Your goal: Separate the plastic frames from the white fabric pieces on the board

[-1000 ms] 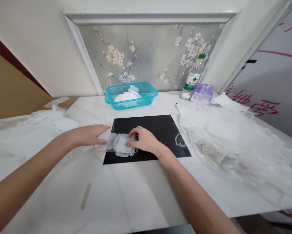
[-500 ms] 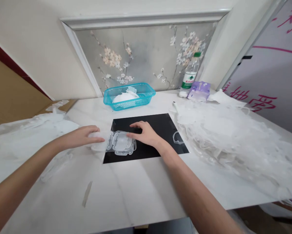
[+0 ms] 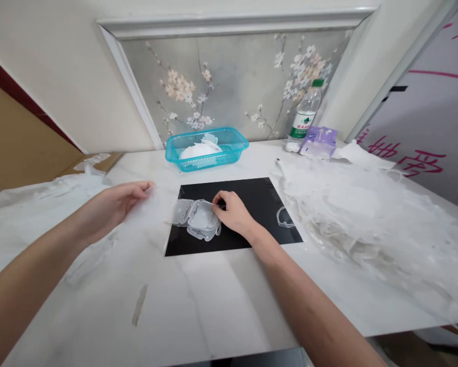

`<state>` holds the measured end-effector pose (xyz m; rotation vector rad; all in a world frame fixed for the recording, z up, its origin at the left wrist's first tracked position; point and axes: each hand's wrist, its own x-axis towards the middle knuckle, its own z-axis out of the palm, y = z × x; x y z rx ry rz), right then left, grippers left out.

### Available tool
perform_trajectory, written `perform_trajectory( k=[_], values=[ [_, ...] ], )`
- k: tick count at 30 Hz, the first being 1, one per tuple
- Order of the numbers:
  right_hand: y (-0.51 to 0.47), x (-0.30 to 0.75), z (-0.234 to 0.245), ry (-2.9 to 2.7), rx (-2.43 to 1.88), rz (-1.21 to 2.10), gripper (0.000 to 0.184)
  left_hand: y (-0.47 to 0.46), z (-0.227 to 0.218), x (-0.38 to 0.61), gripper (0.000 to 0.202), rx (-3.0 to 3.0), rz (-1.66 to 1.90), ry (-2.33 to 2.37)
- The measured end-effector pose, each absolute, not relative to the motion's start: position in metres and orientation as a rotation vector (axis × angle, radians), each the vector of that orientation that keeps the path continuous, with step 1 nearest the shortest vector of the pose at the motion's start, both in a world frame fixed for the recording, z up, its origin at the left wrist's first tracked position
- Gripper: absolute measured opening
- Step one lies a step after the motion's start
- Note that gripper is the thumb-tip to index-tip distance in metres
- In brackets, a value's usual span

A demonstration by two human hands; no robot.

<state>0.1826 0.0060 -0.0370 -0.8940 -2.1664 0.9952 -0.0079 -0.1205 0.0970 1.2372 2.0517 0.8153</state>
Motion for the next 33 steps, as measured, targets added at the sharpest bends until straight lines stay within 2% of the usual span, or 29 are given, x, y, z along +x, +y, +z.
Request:
perform_trajectory(
  k=[4,15,33],
  values=[
    [0.004,0.183,-0.038,-2.174,-0.881,0.959,0.006,-0.131,0.103,0.022,0.025,1.200,0.759,1.729],
    [0.001,0.186,-0.030,-2.225,-0.864,0.885,0.010,-0.136,0.105,0.046,0.064,1.255,0.656,1.692],
    [0.001,0.185,-0.034,-2.200,-0.877,0.910,0.012,-0.136,0.099,0.037,0.070,1.184,0.711,1.635]
  ],
)
